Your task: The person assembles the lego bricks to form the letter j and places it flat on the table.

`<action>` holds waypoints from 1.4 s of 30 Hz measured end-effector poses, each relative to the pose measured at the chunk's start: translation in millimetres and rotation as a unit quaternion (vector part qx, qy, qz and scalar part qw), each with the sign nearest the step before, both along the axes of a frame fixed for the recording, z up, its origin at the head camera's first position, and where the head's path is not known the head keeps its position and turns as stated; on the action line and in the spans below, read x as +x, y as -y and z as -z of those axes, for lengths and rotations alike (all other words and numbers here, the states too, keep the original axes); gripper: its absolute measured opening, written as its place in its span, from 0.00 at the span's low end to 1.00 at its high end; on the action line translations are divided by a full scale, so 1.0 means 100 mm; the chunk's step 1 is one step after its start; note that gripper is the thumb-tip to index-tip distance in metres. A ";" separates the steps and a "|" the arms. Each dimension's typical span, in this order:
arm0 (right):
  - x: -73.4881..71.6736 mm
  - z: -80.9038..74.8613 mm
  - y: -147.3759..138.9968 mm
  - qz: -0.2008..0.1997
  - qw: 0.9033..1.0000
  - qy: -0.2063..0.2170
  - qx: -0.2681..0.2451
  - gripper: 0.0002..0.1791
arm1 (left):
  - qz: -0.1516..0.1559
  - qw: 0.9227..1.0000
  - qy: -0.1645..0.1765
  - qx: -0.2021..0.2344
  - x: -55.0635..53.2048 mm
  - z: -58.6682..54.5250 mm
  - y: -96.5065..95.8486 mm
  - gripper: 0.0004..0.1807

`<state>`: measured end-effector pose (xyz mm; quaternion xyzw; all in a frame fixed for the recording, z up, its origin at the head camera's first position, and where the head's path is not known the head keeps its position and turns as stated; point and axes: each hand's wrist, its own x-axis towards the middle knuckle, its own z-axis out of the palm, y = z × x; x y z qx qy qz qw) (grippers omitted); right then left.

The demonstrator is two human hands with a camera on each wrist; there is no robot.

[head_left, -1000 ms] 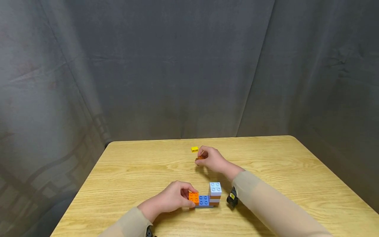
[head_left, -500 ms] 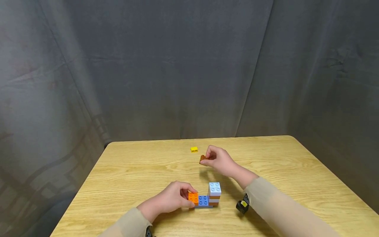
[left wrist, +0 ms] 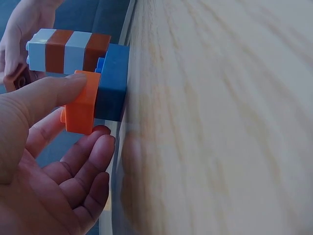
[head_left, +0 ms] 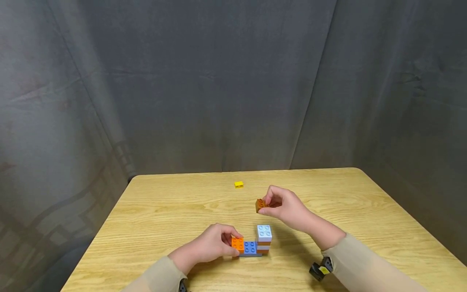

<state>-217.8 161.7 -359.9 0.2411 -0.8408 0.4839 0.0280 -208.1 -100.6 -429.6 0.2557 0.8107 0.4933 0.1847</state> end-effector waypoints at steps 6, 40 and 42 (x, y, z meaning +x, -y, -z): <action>0.14 -0.06 -0.05 0.005 1.000 0.009 0.002 0.14 | -0.004 1.000 0.002 -0.004 0.01 -0.02 0.00 0.16; 0.38 0.08 0.00 -0.037 0.997 -0.032 0.053 0.14 | -0.001 1.000 -0.002 0.006 0.02 -0.03 -0.02 0.16; 0.38 0.08 0.00 -0.038 0.997 -0.030 0.056 0.14 | -0.002 1.000 -0.002 0.005 0.02 -0.03 -0.02 0.16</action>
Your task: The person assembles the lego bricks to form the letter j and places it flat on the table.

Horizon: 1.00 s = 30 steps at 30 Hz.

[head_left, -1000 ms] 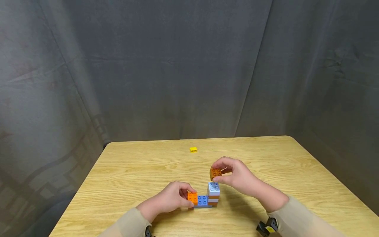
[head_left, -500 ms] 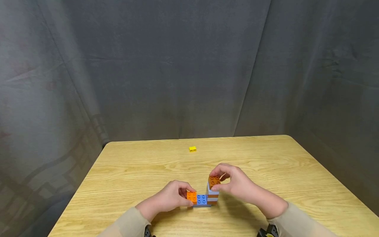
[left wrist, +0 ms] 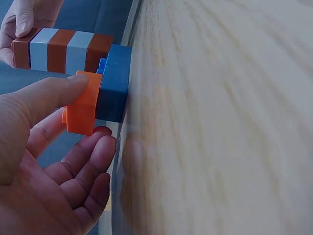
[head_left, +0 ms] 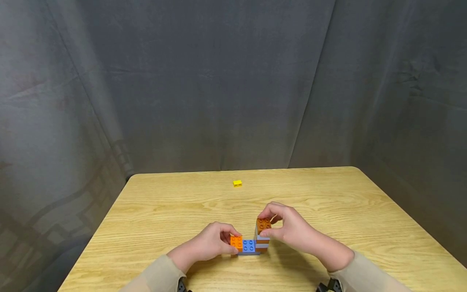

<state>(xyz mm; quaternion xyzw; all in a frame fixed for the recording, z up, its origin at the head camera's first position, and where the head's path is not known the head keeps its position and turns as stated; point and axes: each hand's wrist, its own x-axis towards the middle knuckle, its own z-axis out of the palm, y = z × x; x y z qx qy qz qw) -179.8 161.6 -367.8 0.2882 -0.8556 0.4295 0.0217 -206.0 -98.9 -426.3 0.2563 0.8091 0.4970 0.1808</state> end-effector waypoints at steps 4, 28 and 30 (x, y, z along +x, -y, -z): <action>0.00 -0.01 0.00 -0.003 1.000 -0.001 0.008 0.14 | -0.001 1.000 0.000 0.000 0.00 0.00 0.00 0.16; 0.00 0.13 0.02 0.041 0.998 -0.027 -0.025 0.13 | 0.010 1.000 -0.007 -0.007 -0.02 -0.02 -0.02 0.16; -0.07 0.11 0.04 0.043 0.998 -0.022 -0.029 0.13 | 0.004 1.000 -0.015 -0.011 -0.03 -0.04 -0.01 0.16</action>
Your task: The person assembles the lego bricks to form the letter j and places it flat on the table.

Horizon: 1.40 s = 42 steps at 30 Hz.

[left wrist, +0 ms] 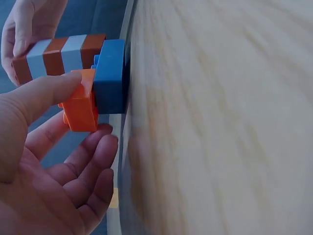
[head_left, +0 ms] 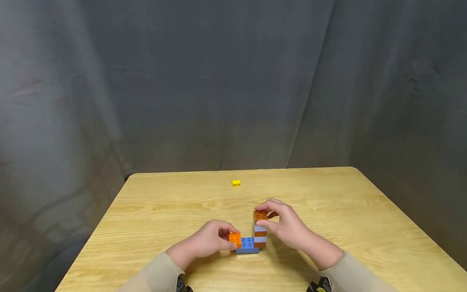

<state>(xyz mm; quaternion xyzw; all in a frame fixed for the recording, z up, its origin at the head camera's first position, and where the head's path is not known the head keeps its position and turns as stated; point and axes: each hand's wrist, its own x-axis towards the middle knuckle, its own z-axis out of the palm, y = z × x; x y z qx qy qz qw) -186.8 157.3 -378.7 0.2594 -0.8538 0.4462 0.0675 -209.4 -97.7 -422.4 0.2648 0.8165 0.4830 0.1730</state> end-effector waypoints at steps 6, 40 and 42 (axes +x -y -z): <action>-0.20 -0.02 0.00 -0.008 1.000 0.005 0.003 0.14 | -0.024 0.998 -0.049 -0.028 -0.02 -0.01 -0.01 0.20; -0.97 0.23 0.18 0.038 0.990 0.130 -0.037 0.14 | -0.024 0.939 -0.286 -0.190 0.05 -0.08 -0.16 0.12; -1.10 0.23 0.19 0.053 0.991 0.119 -0.016 0.14 | -0.024 0.939 -0.288 -0.187 0.03 -0.07 -0.15 0.12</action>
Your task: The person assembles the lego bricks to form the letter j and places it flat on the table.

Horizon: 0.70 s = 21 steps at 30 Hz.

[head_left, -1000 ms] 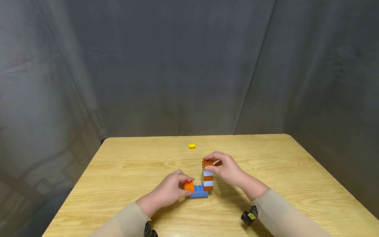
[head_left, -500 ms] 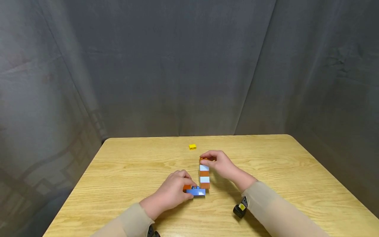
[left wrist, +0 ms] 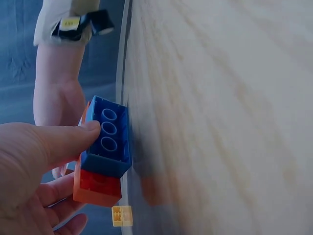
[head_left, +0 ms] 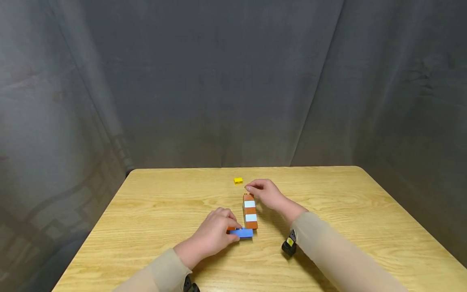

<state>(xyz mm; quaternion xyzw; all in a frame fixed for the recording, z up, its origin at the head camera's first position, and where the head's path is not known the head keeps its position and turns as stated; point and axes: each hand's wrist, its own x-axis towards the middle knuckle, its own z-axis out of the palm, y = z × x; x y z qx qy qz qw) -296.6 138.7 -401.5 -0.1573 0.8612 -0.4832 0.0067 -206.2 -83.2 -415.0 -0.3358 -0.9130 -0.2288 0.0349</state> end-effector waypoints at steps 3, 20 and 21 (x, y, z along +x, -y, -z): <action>-0.21 0.00 0.01 0.023 0.998 -0.028 0.056 0.12 | -0.001 1.000 0.002 0.007 -0.02 0.01 0.02 0.11; -0.66 0.07 0.28 -0.016 0.950 -0.116 0.290 0.12 | 0.000 0.999 0.033 0.019 0.01 0.00 0.02 0.11; -0.66 0.07 0.28 -0.018 0.946 -0.121 0.299 0.11 | 0.001 0.999 0.034 0.019 0.02 0.00 0.02 0.11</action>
